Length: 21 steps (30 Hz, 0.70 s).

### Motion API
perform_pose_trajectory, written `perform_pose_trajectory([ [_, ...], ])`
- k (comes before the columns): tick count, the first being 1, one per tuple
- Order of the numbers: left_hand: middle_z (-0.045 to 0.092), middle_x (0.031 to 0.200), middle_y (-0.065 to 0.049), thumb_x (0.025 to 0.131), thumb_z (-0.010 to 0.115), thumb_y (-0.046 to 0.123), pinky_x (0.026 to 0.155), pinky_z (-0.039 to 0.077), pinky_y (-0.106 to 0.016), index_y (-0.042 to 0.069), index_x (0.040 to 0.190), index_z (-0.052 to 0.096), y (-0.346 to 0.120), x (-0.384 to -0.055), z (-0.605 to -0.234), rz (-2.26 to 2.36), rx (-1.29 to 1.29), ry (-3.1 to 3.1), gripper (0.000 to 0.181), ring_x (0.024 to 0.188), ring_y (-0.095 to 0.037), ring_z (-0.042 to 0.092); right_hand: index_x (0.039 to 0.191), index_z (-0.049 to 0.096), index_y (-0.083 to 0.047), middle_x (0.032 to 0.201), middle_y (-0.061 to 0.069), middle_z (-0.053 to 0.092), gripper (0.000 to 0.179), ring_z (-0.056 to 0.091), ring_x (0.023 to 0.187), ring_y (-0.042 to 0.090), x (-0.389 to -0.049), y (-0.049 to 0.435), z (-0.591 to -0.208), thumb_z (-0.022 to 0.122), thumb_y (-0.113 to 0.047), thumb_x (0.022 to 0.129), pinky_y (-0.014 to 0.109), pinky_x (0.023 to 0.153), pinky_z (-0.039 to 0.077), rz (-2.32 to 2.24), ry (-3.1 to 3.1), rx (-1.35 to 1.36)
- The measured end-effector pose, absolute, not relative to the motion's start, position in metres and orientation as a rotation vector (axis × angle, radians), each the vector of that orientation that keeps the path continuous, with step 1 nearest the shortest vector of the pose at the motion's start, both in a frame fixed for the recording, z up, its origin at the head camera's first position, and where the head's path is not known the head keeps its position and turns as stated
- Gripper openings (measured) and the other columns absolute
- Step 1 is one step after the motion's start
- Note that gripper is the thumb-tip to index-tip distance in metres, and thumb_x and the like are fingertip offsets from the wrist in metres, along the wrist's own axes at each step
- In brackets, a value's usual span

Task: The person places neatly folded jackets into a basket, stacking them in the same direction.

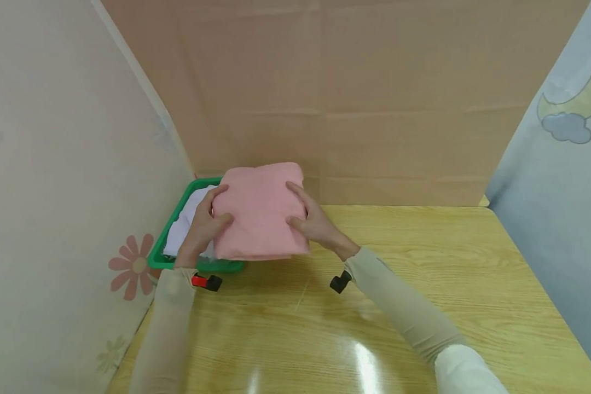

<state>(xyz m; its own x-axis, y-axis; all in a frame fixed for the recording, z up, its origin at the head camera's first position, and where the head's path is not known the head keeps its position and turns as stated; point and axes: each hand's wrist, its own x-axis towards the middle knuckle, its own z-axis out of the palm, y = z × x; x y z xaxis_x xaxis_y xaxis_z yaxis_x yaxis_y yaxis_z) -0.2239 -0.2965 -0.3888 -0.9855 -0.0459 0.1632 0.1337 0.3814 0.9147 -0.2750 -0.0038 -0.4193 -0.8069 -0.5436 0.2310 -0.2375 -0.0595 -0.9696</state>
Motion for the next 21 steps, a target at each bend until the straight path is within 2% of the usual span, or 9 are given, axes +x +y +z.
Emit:
perform_pose_trajectory([
  [7, 0.032, 0.171, -0.016, 0.092, 0.063, 0.001, 0.118, 0.038, -0.061, 0.014, 0.165, 0.038, -0.312, -0.229, -0.379, -1.646, -0.052, -2.469, 0.078, 0.144, -0.037, 0.038, 0.171, 0.027, -0.027, 0.172, 0.015, 0.022, 0.088, 0.055, 0.119, 0.031, -0.281, -0.022, -0.409, 0.062, 0.006, 0.097, 0.036, 0.088, 0.056, -1.956, 1.97, -0.854],
  [10, 0.033, 0.169, -0.016, 0.092, 0.062, -0.001, 0.112, 0.042, -0.048, 0.013, 0.165, 0.037, -0.32, -0.229, -0.376, -1.671, -0.054, -2.448, 0.079, 0.142, -0.035, 0.039, 0.17, 0.028, -0.026, 0.171, 0.017, 0.025, 0.088, 0.053, 0.123, 0.031, -0.284, -0.03, -0.407, 0.062, 0.007, 0.097, 0.039, 0.092, 0.055, -1.949, 1.981, -0.866],
  [14, 0.032, 0.17, -0.017, 0.092, 0.059, -0.005, 0.101, 0.043, -0.032, 0.012, 0.166, 0.035, -0.332, -0.225, -0.371, -1.706, -0.039, -2.432, 0.08, 0.14, -0.032, 0.04, 0.17, 0.029, -0.028, 0.17, 0.018, 0.027, 0.088, 0.053, 0.127, 0.032, -0.285, -0.044, -0.404, 0.063, 0.007, 0.096, 0.043, 0.097, 0.055, -1.923, 2.004, -0.87],
  [17, 0.03, 0.171, -0.017, 0.093, 0.06, -0.004, 0.098, 0.044, -0.028, 0.011, 0.167, 0.033, -0.342, -0.221, -0.367, -1.685, -0.028, -2.446, 0.08, 0.139, -0.032, 0.04, 0.17, 0.03, -0.028, 0.174, 0.015, 0.024, 0.087, 0.05, 0.132, 0.033, -0.283, -0.056, -0.401, 0.063, 0.007, 0.096, 0.046, 0.102, 0.053, -1.912, 1.996, -0.879],
  [21, 0.035, 0.167, -0.021, 0.094, 0.061, -0.002, 0.092, 0.046, -0.02, 0.011, 0.167, 0.033, -0.358, -0.217, -0.365, -1.628, -0.022, -2.456, 0.08, 0.133, -0.029, 0.043, 0.17, 0.03, -0.025, 0.178, 0.006, 0.019, 0.087, 0.046, 0.139, 0.031, -0.284, -0.071, -0.396, 0.063, 0.006, 0.096, 0.047, 0.109, 0.048, -1.907, 2.001, -0.93],
])
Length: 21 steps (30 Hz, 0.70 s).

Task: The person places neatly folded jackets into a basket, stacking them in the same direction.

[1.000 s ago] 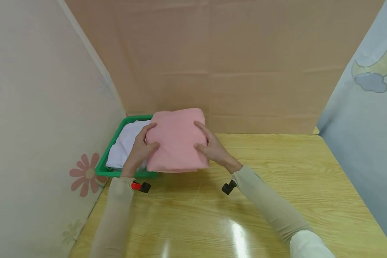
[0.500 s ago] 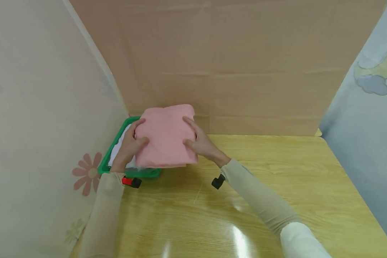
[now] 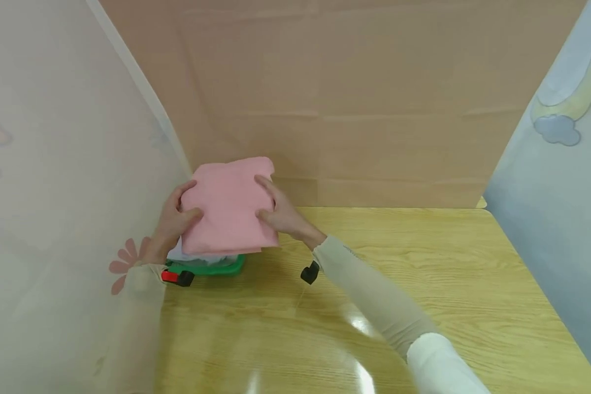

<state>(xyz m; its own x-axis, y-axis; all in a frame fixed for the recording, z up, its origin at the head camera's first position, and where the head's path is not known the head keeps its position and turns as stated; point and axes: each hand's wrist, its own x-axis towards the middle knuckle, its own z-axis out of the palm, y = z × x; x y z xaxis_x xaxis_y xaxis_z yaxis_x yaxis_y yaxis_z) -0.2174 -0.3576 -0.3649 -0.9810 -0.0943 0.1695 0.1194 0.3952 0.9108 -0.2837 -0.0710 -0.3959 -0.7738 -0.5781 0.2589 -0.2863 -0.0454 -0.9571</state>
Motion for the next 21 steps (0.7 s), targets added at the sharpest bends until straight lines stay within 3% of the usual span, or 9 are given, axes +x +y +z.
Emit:
perform_pose_trajectory([
  [4, 0.034, 0.166, -0.021, 0.095, 0.062, -0.003, 0.091, 0.046, -0.017, 0.011, 0.167, 0.034, -0.372, -0.216, -0.363, -1.617, -0.021, -2.45, 0.079, 0.131, -0.025, 0.043, 0.17, 0.029, -0.022, 0.178, 0.004, 0.019, 0.087, 0.043, 0.145, 0.029, -0.284, -0.084, -0.391, 0.063, 0.007, 0.095, 0.046, 0.113, 0.046, -1.888, 2.025, -0.958],
  [7, 0.03, 0.17, -0.019, 0.096, 0.063, -0.003, 0.099, 0.045, -0.02, 0.014, 0.168, 0.034, -0.381, -0.217, -0.361, -1.647, -0.026, -2.454, 0.079, 0.136, -0.025, 0.039, 0.17, 0.028, -0.021, 0.179, 0.005, 0.018, 0.088, 0.038, 0.151, 0.028, -0.285, -0.092, -0.388, 0.064, 0.007, 0.095, 0.047, 0.116, 0.044, -1.866, 2.037, -0.956],
  [11, 0.021, 0.175, -0.015, 0.098, 0.063, -0.001, 0.123, 0.036, -0.041, 0.021, 0.17, 0.03, -0.392, -0.219, -0.359, -1.705, 0.008, -2.473, 0.081, 0.146, -0.029, 0.03, 0.17, 0.028, -0.024, 0.179, 0.006, 0.017, 0.087, 0.037, 0.153, 0.03, -0.285, -0.101, -0.383, 0.064, 0.004, 0.097, 0.048, 0.115, 0.045, -1.832, 2.055, -0.939],
  [15, 0.012, 0.18, -0.005, 0.101, 0.063, 0.004, 0.131, 0.019, -0.061, 0.034, 0.17, 0.027, -0.4, -0.22, -0.357, -1.779, 0.134, -2.491, 0.083, 0.156, -0.031, 0.019, 0.171, 0.025, -0.025, 0.179, 0.005, 0.016, 0.086, 0.037, 0.153, 0.029, -0.286, -0.111, -0.381, 0.062, 0.002, 0.098, 0.044, 0.111, 0.048, -1.809, 2.045, -0.953],
  [21, 0.016, 0.179, 0.001, 0.098, 0.059, 0.0, 0.13, 0.019, -0.056, 0.038, 0.167, 0.033, -0.409, -0.223, -0.359, -1.811, 0.279, -2.429, 0.083, 0.154, -0.027, 0.021, 0.172, 0.023, -0.022, 0.18, 0.0, 0.015, 0.085, 0.033, 0.154, 0.021, -0.287, -0.125, -0.384, 0.057, 0.007, 0.099, 0.035, 0.098, 0.046, -1.81, 1.987, -0.995],
])
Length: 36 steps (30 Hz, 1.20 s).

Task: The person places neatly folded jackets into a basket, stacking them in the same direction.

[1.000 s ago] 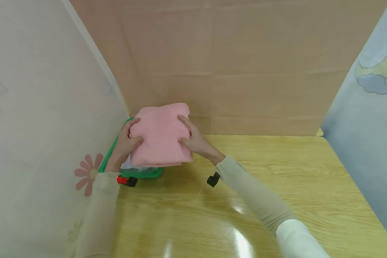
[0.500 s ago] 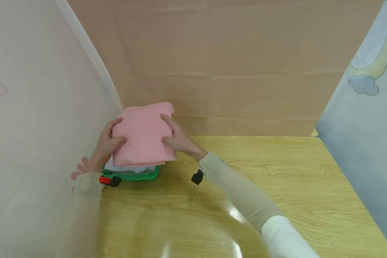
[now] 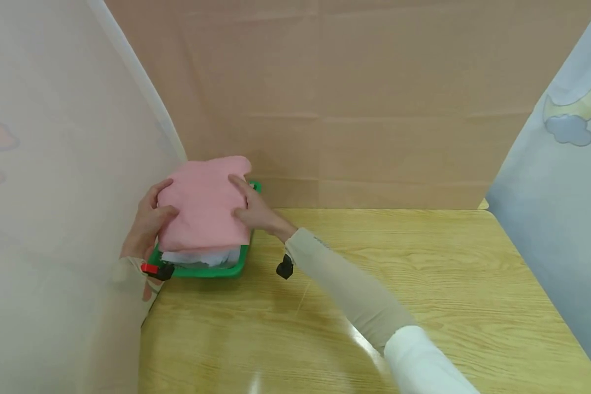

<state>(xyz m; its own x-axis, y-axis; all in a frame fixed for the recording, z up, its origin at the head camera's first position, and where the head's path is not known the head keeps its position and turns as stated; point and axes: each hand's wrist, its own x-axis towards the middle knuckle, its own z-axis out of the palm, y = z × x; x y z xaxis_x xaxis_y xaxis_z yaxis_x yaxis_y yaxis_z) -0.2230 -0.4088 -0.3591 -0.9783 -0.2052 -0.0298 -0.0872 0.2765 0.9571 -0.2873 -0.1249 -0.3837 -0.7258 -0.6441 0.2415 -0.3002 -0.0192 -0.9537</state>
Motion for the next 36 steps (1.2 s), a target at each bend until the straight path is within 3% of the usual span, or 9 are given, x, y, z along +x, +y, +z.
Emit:
perform_pose_trajectory([
  [11, 0.013, 0.18, 0.008, 0.099, 0.056, -0.002, 0.133, 0.012, -0.058, 0.041, 0.166, 0.034, -0.429, -0.227, -0.369, -1.879, 0.339, -2.385, 0.083, 0.158, -0.027, 0.015, 0.172, 0.024, -0.022, 0.179, -0.005, 0.017, 0.084, 0.021, 0.161, 0.014, -0.289, -0.148, -0.394, 0.054, 0.007, 0.099, 0.034, 0.095, 0.043, -1.816, 1.979, -0.977],
  [14, 0.011, 0.179, 0.013, 0.1, 0.058, -0.002, 0.133, 0.013, -0.056, 0.045, 0.165, 0.034, -0.434, -0.226, -0.374, -1.929, 0.405, -2.371, 0.084, 0.159, -0.024, 0.014, 0.171, 0.025, -0.021, 0.179, -0.003, 0.02, 0.084, 0.021, 0.161, 0.014, -0.29, -0.154, -0.402, 0.056, 0.007, 0.098, 0.032, 0.1, 0.041, -1.797, 2.011, -0.955],
  [18, 0.012, 0.18, 0.013, 0.099, 0.057, -0.003, 0.134, 0.013, -0.054, 0.043, 0.166, 0.034, -0.437, -0.228, -0.381, -1.929, 0.421, -2.363, 0.085, 0.16, -0.024, 0.014, 0.17, 0.027, -0.018, 0.178, 0.001, 0.022, 0.084, 0.021, 0.162, 0.016, -0.29, -0.159, -0.408, 0.055, 0.01, 0.096, 0.033, 0.11, 0.04, -1.814, 2.036, -0.927],
  [25, 0.01, 0.181, 0.003, 0.099, 0.056, -0.003, 0.134, 0.012, -0.052, 0.037, 0.17, 0.029, -0.442, -0.231, -0.389, -1.854, 0.419, -2.425, 0.086, 0.163, -0.028, 0.013, 0.17, 0.029, -0.016, 0.178, 0.005, 0.024, 0.084, 0.023, 0.162, 0.019, -0.287, -0.161, -0.41, 0.056, 0.01, 0.095, 0.036, 0.113, 0.039, -1.811, 2.046, -0.871],
  [31, 0.016, 0.179, -0.015, 0.097, 0.054, -0.004, 0.132, 0.019, -0.054, 0.018, 0.172, 0.024, -0.443, -0.231, -0.401, -1.716, 0.367, -2.514, 0.083, 0.159, -0.036, 0.021, 0.17, 0.029, -0.014, 0.179, 0.008, 0.017, 0.085, 0.007, 0.166, 0.021, -0.286, -0.165, -0.421, 0.054, 0.012, 0.093, 0.043, 0.127, 0.03, -1.804, 2.034, -0.837],
  [36, 0.011, 0.179, -0.019, 0.098, 0.051, -0.002, 0.131, 0.017, -0.06, 0.009, 0.171, 0.019, -0.443, -0.231, -0.411, -1.627, 0.34, -2.597, 0.081, 0.161, -0.042, 0.015, 0.17, 0.026, -0.012, 0.18, 0.012, 0.013, 0.087, 0.006, 0.166, 0.023, -0.284, -0.166, -0.425, 0.054, 0.013, 0.091, 0.045, 0.129, 0.027, -1.785, 2.04, -0.806],
])
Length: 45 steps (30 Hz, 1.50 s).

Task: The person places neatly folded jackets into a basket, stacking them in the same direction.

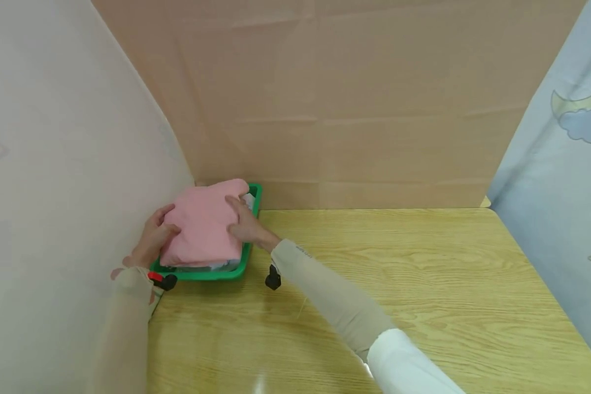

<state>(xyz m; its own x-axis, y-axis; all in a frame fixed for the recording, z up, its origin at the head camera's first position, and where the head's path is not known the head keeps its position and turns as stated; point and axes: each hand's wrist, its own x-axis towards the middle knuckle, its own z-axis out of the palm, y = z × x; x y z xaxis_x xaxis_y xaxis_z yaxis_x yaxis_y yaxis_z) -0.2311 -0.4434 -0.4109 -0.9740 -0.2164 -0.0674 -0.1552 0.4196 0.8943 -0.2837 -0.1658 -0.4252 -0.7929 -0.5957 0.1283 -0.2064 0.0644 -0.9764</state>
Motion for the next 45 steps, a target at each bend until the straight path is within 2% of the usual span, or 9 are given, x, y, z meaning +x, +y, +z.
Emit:
perform_pose_trajectory([
  [3, 0.011, 0.179, -0.019, 0.097, 0.052, -0.002, 0.131, 0.016, -0.06, 0.009, 0.171, 0.018, -0.444, -0.231, -0.414, -1.602, 0.378, -2.615, 0.082, 0.162, -0.042, 0.014, 0.17, 0.026, -0.012, 0.179, 0.012, 0.015, 0.088, 0.008, 0.166, 0.02, -0.282, -0.167, -0.427, 0.056, 0.013, 0.091, 0.04, 0.124, 0.034, -1.774, 2.041, -0.78],
  [7, 0.01, 0.179, -0.018, 0.095, 0.052, -0.002, 0.132, 0.015, -0.06, 0.01, 0.172, 0.017, -0.446, -0.227, -0.413, -1.591, 0.437, -2.616, 0.085, 0.163, -0.042, 0.013, 0.171, 0.024, -0.012, 0.18, 0.01, 0.014, 0.088, 0.022, 0.158, 0.017, -0.28, -0.169, -0.43, 0.056, 0.012, 0.093, 0.029, 0.099, 0.045, -1.782, 1.987, -0.76],
  [10, 0.009, 0.179, -0.018, 0.095, 0.052, -0.003, 0.132, 0.013, -0.061, 0.01, 0.172, 0.017, -0.449, -0.224, -0.411, -1.591, 0.439, -2.611, 0.086, 0.163, -0.043, 0.012, 0.171, 0.022, -0.011, 0.18, 0.01, 0.014, 0.087, 0.033, 0.147, 0.024, -0.278, -0.172, -0.434, 0.055, 0.012, 0.094, 0.031, 0.083, 0.046, -1.812, 1.908, -0.726],
  [14, 0.008, 0.179, -0.018, 0.094, 0.053, -0.003, 0.132, 0.013, -0.06, 0.008, 0.171, 0.018, -0.451, -0.224, -0.413, -1.586, 0.426, -2.618, 0.086, 0.163, -0.043, 0.011, 0.171, 0.021, -0.01, 0.179, 0.01, 0.016, 0.087, 0.032, 0.152, 0.024, -0.276, -0.175, -0.439, 0.054, 0.014, 0.094, 0.035, 0.102, 0.046, -1.845, 1.843, -0.648],
  [17, 0.009, 0.179, -0.017, 0.094, 0.052, -0.004, 0.131, 0.014, -0.06, 0.008, 0.171, 0.018, -0.452, -0.225, -0.418, -1.572, 0.447, -2.629, 0.086, 0.164, -0.042, 0.011, 0.171, 0.021, -0.008, 0.178, 0.011, 0.017, 0.089, 0.022, 0.16, 0.022, -0.274, -0.177, -0.442, 0.054, 0.017, 0.092, 0.04, 0.124, 0.031, -1.848, 1.823, -0.604],
  [20, 0.011, 0.179, -0.018, 0.093, 0.053, -0.006, 0.131, 0.016, -0.06, 0.008, 0.171, 0.019, -0.451, -0.227, -0.424, -1.544, 0.46, -2.63, 0.086, 0.164, -0.041, 0.011, 0.17, 0.019, -0.006, 0.178, 0.012, 0.016, 0.09, 0.021, 0.16, 0.024, -0.273, -0.178, -0.445, 0.051, 0.02, 0.09, 0.045, 0.128, 0.027, -1.854, 1.806, -0.58],
  [30, 0.016, 0.176, -0.025, 0.092, 0.056, -0.003, 0.128, 0.021, -0.064, 0.004, 0.17, 0.02, -0.445, -0.238, -0.429, -1.426, 0.417, -2.68, 0.086, 0.161, -0.046, 0.017, 0.171, 0.018, -0.008, 0.179, 0.01, 0.016, 0.093, 0.03, 0.15, 0.025, -0.275, -0.176, -0.448, 0.047, 0.022, 0.088, 0.037, 0.105, 0.044, -1.852, 1.881, -0.548],
  [39, 0.022, 0.174, -0.029, 0.095, 0.06, 0.008, 0.123, 0.03, -0.067, 0.001, 0.17, 0.017, -0.447, -0.231, -0.426, -1.314, 0.441, -2.766, 0.087, 0.151, -0.049, 0.032, 0.17, 0.023, -0.005, 0.177, 0.013, 0.023, 0.092, 0.029, 0.155, 0.022, -0.273, -0.171, -0.442, 0.049, 0.02, 0.086, 0.038, 0.118, 0.036, -1.825, 1.952, -0.577],
  [45, 0.012, 0.174, -0.033, 0.099, 0.061, 0.014, 0.121, 0.031, -0.071, -0.001, 0.169, 0.008, -0.448, -0.229, -0.409, -1.228, 0.376, -2.884, 0.09, 0.152, -0.058, 0.029, 0.17, 0.022, -0.006, 0.177, 0.014, 0.022, 0.09, 0.041, 0.141, 0.026, -0.273, -0.16, -0.433, 0.052, 0.017, 0.088, 0.036, 0.1, 0.046, -1.817, 1.961, -0.574],
])
